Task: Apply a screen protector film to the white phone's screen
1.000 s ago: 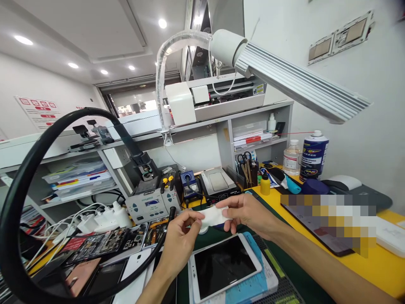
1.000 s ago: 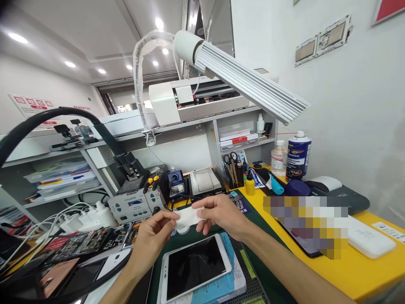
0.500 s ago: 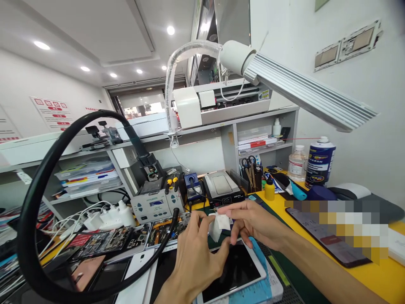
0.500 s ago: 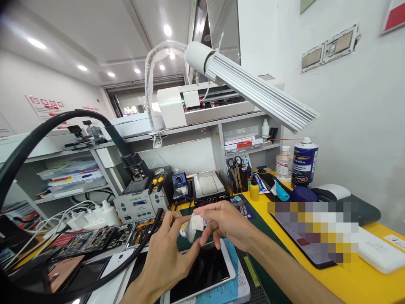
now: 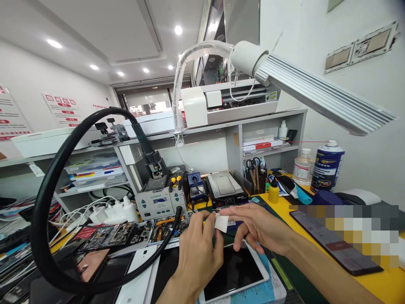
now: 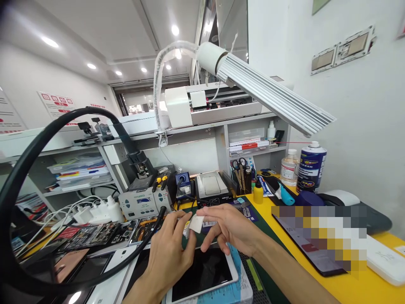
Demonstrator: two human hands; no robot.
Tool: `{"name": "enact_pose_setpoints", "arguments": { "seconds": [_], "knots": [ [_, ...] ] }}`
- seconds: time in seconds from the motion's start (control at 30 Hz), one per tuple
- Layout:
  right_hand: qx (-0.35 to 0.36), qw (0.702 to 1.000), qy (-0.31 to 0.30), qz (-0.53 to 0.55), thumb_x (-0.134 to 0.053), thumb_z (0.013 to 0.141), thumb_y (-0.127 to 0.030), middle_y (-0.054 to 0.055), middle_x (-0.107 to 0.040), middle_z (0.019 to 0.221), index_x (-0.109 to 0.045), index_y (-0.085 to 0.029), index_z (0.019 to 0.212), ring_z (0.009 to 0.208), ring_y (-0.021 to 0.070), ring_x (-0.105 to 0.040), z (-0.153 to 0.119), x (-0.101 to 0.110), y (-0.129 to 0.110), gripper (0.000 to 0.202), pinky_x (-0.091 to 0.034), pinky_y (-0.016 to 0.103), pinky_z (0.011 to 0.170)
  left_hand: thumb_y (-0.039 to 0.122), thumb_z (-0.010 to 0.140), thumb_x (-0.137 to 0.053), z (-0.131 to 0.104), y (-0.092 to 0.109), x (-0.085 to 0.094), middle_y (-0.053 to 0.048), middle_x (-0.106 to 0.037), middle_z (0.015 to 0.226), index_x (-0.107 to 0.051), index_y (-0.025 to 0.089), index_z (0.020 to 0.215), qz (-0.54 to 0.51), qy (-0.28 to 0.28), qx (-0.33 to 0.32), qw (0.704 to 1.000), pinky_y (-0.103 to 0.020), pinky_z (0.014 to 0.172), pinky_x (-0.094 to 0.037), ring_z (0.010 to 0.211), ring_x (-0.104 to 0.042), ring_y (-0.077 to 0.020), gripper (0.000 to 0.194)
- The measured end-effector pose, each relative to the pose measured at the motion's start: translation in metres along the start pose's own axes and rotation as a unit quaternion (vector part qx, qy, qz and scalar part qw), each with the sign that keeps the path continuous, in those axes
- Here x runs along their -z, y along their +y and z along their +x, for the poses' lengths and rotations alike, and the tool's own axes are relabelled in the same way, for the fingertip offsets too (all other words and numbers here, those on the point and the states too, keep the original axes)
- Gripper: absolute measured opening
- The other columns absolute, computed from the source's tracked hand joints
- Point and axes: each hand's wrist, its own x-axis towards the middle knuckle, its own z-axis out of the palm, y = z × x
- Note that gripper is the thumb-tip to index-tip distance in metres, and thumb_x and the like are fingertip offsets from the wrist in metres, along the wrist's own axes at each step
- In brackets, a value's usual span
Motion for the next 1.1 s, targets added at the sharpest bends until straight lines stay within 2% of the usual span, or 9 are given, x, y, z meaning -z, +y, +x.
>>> {"name": "enact_pose_setpoints", "arguments": {
  "seconds": [0.17,0.33,0.43,0.5,0.57,0.67,0.77,0.9,1.1],
  "knots": [
    [-0.003,1.000,-0.003,0.005,-0.065,0.097,-0.043,0.026,-0.056,0.148,-0.071,-0.012,0.119,0.066,0.0227,-0.080,-0.001,0.002,0.001,0.039,-0.045,0.014,0.028,0.020,0.092,-0.058,0.003,0.000,0.002,-0.013,-0.070,0.108,-0.070,0.022,0.118,-0.073,0.006,0.028,0.997,-0.036,0.072,-0.051,0.095,-0.063,-0.0287,0.029],
    [-0.008,1.000,-0.013,-0.005,-0.063,0.098,-0.044,0.026,-0.059,0.144,-0.070,-0.011,0.118,0.066,0.0224,-0.080,-0.003,0.003,0.000,0.039,-0.046,0.014,0.030,0.027,0.092,-0.060,0.008,0.002,0.008,-0.009,-0.074,0.100,-0.077,0.024,0.098,-0.215,0.000,0.135,0.967,-0.040,0.084,-0.048,0.093,-0.061,-0.0277,0.018],
    [-0.010,1.000,-0.005,-0.027,-0.059,0.100,-0.047,0.026,-0.063,0.138,-0.068,-0.011,0.120,0.063,0.0215,-0.079,-0.002,0.003,-0.001,0.042,-0.046,0.015,0.030,0.036,0.093,-0.061,0.014,-0.002,0.012,-0.006,-0.072,0.084,-0.075,0.021,0.090,-0.322,-0.022,0.255,0.911,-0.035,0.076,-0.050,0.081,-0.063,-0.0232,0.021],
    [-0.002,0.998,0.025,-0.063,-0.059,0.099,-0.049,0.025,-0.064,0.136,-0.066,-0.013,0.122,0.060,0.0197,-0.077,-0.001,0.003,0.000,0.044,-0.045,0.016,0.030,0.042,0.093,-0.061,0.018,-0.008,0.015,-0.004,-0.069,0.074,-0.071,0.018,0.084,-0.398,-0.044,0.340,0.851,-0.031,0.066,-0.050,0.068,-0.062,-0.0195,0.027],
    [0.012,0.993,0.058,-0.101,-0.062,0.097,-0.052,0.023,-0.066,0.133,-0.067,-0.014,0.121,0.056,0.0166,-0.074,0.000,0.003,0.002,0.045,-0.044,0.017,0.031,0.046,0.091,-0.064,0.022,-0.012,0.016,-0.005,-0.070,0.074,-0.069,0.016,0.083,-0.470,-0.065,0.404,0.782,-0.029,0.061,-0.051,0.064,-0.063,-0.0187,0.031],
    [0.022,0.989,0.071,-0.127,-0.068,0.092,-0.055,0.020,-0.068,0.126,-0.071,-0.014,0.115,0.062,0.0145,-0.072,0.001,0.003,0.005,0.047,-0.044,0.016,0.034,0.043,0.083,-0.071,0.027,-0.014,0.018,-0.010,-0.073,0.080,-0.070,0.013,0.091,-0.550,-0.090,0.466,0.688,-0.031,0.062,-0.056,0.070,-0.069,-0.0218,0.031],
    [0.019,0.991,0.025,-0.131,-0.075,0.087,-0.054,0.015,-0.071,0.110,-0.075,-0.013,0.104,0.074,0.0169,-0.071,0.003,0.000,0.008,0.044,-0.048,0.016,0.039,0.036,0.080,-0.075,0.029,-0.011,0.019,-0.012,-0.075,0.080,-0.071,0.011,0.098,-0.595,-0.098,0.497,0.623,-0.032,0.063,-0.059,0.072,-0.072,-0.0234,0.031],
    [0.009,0.991,0.002,-0.137,-0.083,0.078,-0.049,0.008,-0.071,0.079,-0.076,-0.011,0.091,0.071,0.0177,-0.069,0.007,-0.005,0.013,0.041,-0.046,0.016,0.039,0.031,0.082,-0.076,0.029,-0.005,0.021,-0.012,-0.076,0.085,-0.071,0.010,0.100,-0.627,-0.098,0.505,0.585,-0.032,0.066,-0.062,0.076,-0.074,-0.0233,0.028],
    [0.024,0.989,0.049,-0.138,-0.086,0.075,-0.047,0.004,-0.069,0.068,-0.076,-0.012,0.084,0.061,0.0134,-0.063,0.013,-0.005,0.023,0.038,-0.044,0.016,0.039,0.031,0.083,-0.078,0.027,0.000,0.023,-0.012,-0.077,0.087,-0.073,0.010,0.101,-0.643,-0.103,0.496,0.575,-0.031,0.066,-0.063,0.076,-0.075,-0.0229,0.028]
  ]
}}
